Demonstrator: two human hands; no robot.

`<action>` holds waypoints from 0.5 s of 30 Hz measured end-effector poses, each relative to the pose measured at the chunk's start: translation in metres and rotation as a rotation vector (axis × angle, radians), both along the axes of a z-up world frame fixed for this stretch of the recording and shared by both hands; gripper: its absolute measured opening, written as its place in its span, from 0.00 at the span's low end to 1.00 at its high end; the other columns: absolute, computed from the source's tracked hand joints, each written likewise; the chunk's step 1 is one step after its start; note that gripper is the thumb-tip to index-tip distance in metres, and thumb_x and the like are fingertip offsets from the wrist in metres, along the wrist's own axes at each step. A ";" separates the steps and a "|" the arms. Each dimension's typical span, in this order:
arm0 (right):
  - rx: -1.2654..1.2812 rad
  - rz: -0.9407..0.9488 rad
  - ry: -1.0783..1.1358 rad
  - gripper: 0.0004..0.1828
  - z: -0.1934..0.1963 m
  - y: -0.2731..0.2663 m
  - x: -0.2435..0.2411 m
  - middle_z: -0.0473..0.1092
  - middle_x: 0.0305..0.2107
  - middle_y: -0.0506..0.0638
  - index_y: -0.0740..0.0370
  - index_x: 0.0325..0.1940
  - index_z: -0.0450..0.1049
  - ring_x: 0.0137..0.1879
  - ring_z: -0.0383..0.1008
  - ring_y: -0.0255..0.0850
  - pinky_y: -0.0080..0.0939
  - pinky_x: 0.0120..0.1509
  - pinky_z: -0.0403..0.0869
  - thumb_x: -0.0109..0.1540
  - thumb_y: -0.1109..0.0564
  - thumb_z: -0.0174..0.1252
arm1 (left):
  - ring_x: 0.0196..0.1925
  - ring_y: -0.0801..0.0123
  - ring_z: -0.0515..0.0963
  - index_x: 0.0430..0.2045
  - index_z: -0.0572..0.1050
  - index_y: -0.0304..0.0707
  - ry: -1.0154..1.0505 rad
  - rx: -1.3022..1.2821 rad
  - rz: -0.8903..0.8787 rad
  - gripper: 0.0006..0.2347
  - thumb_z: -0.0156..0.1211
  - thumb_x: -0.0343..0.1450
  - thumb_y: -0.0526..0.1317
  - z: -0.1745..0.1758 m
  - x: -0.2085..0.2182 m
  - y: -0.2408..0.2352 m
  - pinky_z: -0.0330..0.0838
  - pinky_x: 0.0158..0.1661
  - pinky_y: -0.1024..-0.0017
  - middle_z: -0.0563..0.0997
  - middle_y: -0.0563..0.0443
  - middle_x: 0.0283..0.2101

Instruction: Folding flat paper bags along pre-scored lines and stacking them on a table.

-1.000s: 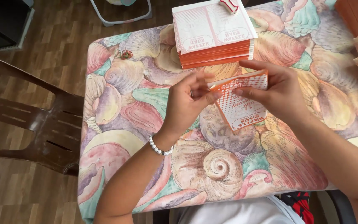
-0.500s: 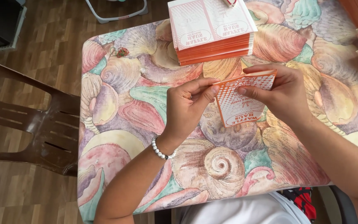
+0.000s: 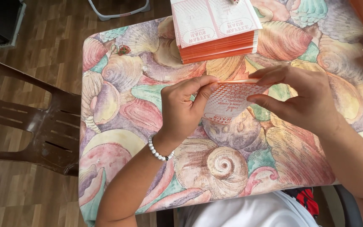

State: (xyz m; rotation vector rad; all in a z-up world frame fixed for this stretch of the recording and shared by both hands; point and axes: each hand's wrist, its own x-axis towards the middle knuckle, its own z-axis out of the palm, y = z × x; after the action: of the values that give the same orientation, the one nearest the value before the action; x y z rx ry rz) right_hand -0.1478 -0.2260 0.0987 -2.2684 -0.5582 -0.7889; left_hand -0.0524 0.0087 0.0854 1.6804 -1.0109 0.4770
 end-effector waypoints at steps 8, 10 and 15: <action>0.051 0.008 0.100 0.15 0.010 0.012 -0.001 0.78 0.43 0.57 0.71 0.43 0.74 0.48 0.81 0.42 0.39 0.58 0.81 0.58 0.60 0.71 | 0.37 0.65 0.88 0.37 0.81 0.33 -0.005 -0.010 0.033 0.04 0.64 0.73 0.34 0.006 0.000 0.003 0.81 0.40 0.71 0.86 0.47 0.37; 0.036 -0.002 0.145 0.21 0.013 0.009 0.002 0.79 0.45 0.54 0.70 0.48 0.76 0.47 0.80 0.38 0.38 0.61 0.80 0.56 0.56 0.72 | 0.38 0.65 0.88 0.37 0.82 0.33 -0.008 -0.001 0.044 0.04 0.64 0.73 0.34 0.007 0.001 0.005 0.80 0.40 0.71 0.86 0.47 0.37; -0.277 0.132 0.086 0.22 0.011 -0.007 0.001 0.79 0.38 0.56 0.65 0.44 0.81 0.38 0.82 0.47 0.44 0.43 0.79 0.55 0.46 0.71 | 0.27 0.68 0.84 0.35 0.82 0.34 -0.159 0.097 0.022 0.03 0.65 0.73 0.34 0.023 -0.001 0.017 0.75 0.30 0.72 0.86 0.49 0.31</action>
State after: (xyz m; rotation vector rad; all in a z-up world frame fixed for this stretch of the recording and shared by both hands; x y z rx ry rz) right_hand -0.1463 -0.2331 0.1101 -2.4715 -0.8094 -0.5748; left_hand -0.0533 0.0262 0.1088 1.7631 -1.1477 0.5917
